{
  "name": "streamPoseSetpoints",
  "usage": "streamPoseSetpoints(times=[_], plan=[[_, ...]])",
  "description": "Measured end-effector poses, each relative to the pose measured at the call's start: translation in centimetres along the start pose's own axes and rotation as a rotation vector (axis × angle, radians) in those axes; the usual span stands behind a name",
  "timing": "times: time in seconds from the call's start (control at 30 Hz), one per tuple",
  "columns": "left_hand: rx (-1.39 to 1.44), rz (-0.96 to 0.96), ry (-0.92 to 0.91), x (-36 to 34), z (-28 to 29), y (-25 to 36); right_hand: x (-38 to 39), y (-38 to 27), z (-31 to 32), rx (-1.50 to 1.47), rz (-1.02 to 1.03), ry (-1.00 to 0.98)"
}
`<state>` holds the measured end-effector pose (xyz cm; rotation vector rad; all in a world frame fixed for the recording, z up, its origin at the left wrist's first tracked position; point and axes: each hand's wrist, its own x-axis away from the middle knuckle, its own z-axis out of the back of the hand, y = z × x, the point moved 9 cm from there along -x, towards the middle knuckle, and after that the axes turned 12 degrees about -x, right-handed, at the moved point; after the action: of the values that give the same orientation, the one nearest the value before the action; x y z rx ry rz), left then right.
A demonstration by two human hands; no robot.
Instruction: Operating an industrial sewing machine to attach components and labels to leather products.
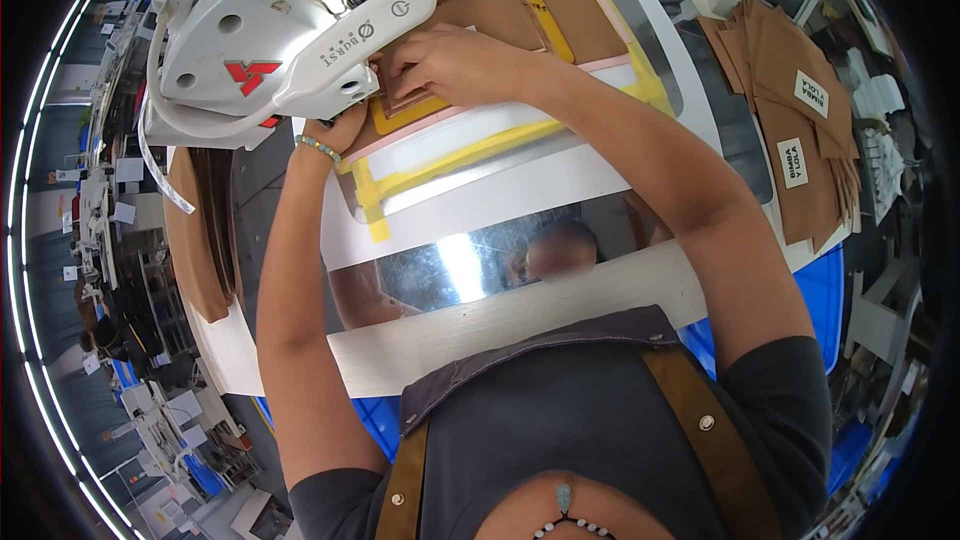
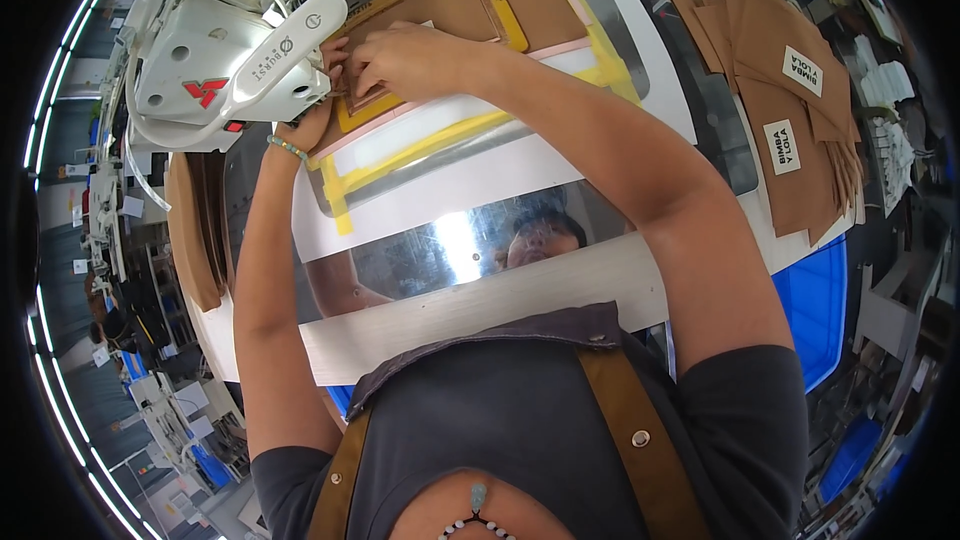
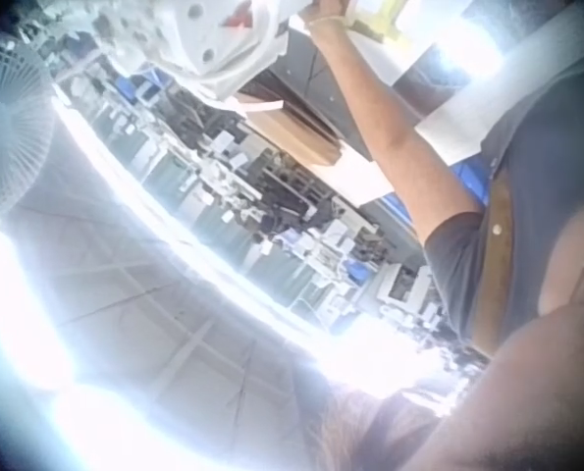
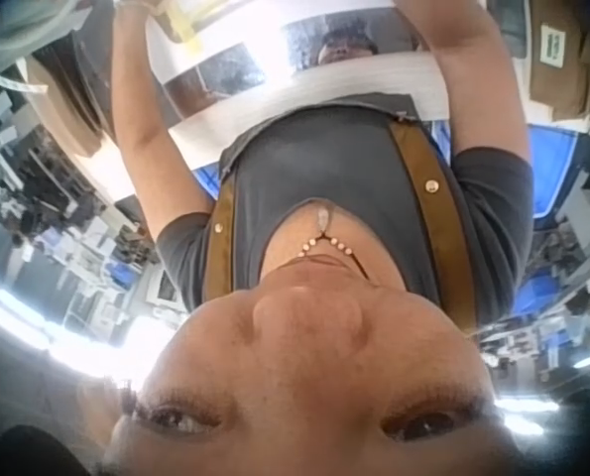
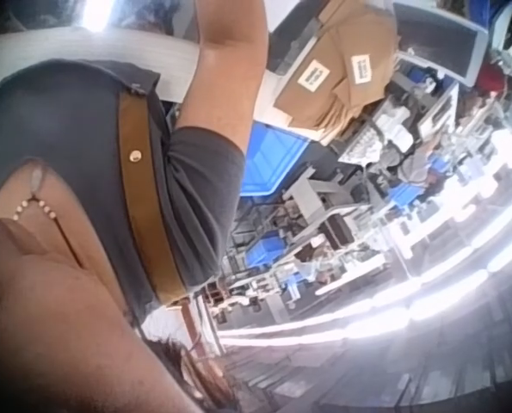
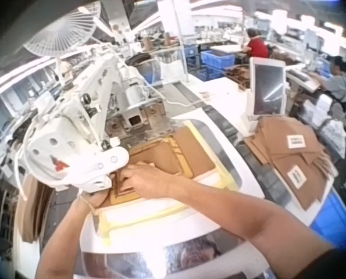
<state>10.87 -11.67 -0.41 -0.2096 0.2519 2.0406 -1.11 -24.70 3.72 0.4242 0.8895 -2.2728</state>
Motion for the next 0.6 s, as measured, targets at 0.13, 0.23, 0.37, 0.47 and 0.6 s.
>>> streamPoseSetpoints(times=[0.13,0.23,0.37,0.47,0.6], plan=[[0.190,0.117,-0.073,0.8,-2.5,-4.0,0.1,-0.3,0.0,0.019,-0.042,-0.047],[0.179,0.121,-0.058,1.3,-3.1,-5.1,0.0,-0.4,0.2,0.008,-0.062,-0.053],[0.134,0.111,0.003,1.2,-2.1,-4.5,-0.1,-0.4,-0.1,0.031,-0.065,-0.065],[-0.016,0.026,0.015,1.0,-1.5,-3.2,0.0,-0.3,-0.2,0.026,-0.053,-0.065],[0.055,0.014,0.007,0.8,-2.2,-4.0,0.1,-0.3,-0.2,-0.011,-0.045,-0.079]])
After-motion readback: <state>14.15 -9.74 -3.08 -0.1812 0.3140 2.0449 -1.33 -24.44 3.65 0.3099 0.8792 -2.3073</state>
